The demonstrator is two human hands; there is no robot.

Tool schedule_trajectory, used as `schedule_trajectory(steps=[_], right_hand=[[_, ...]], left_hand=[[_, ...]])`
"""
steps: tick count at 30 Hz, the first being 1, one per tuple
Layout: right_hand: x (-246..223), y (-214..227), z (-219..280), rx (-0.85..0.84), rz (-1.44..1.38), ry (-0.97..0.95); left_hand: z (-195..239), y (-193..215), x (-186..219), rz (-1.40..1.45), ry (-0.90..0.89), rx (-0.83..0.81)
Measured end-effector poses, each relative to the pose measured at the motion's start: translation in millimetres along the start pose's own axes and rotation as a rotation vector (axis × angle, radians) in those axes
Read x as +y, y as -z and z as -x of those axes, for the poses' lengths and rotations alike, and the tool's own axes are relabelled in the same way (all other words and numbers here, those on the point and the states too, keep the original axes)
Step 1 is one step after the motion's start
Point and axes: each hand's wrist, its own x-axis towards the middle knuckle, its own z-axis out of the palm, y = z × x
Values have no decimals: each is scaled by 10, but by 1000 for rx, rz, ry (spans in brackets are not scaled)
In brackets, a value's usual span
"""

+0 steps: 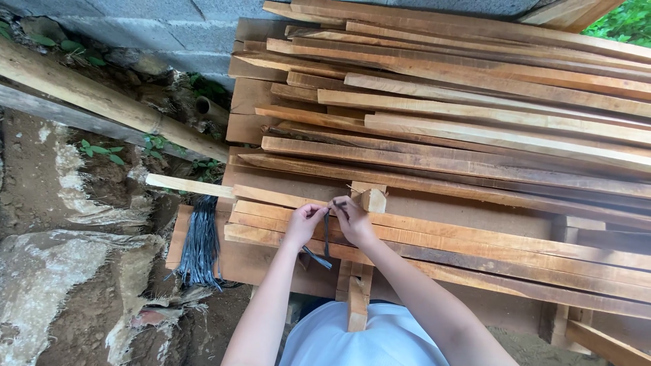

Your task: The person aligns several wooden planks on a workbench, then uses black straps to tie the bundle together. They wrap the straps around the wood and tie knots to secure the planks in place.

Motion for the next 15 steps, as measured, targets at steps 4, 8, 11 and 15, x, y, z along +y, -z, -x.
schedule_trajectory(steps=[4, 8, 11, 15], right_hand=[[-101, -100, -164, -6, -20, -210], [184, -414, -370, 94, -121, -418], [459, -652, -527, 132, -145, -554], [1286, -958, -673, 67, 5, -739]], left_hand=[[-17, -36, 7, -109, 75, 43], [162, -199, 435, -439, 225, 17], [98, -239, 443, -572, 276, 8], [401, -330, 751, -624, 292, -58]])
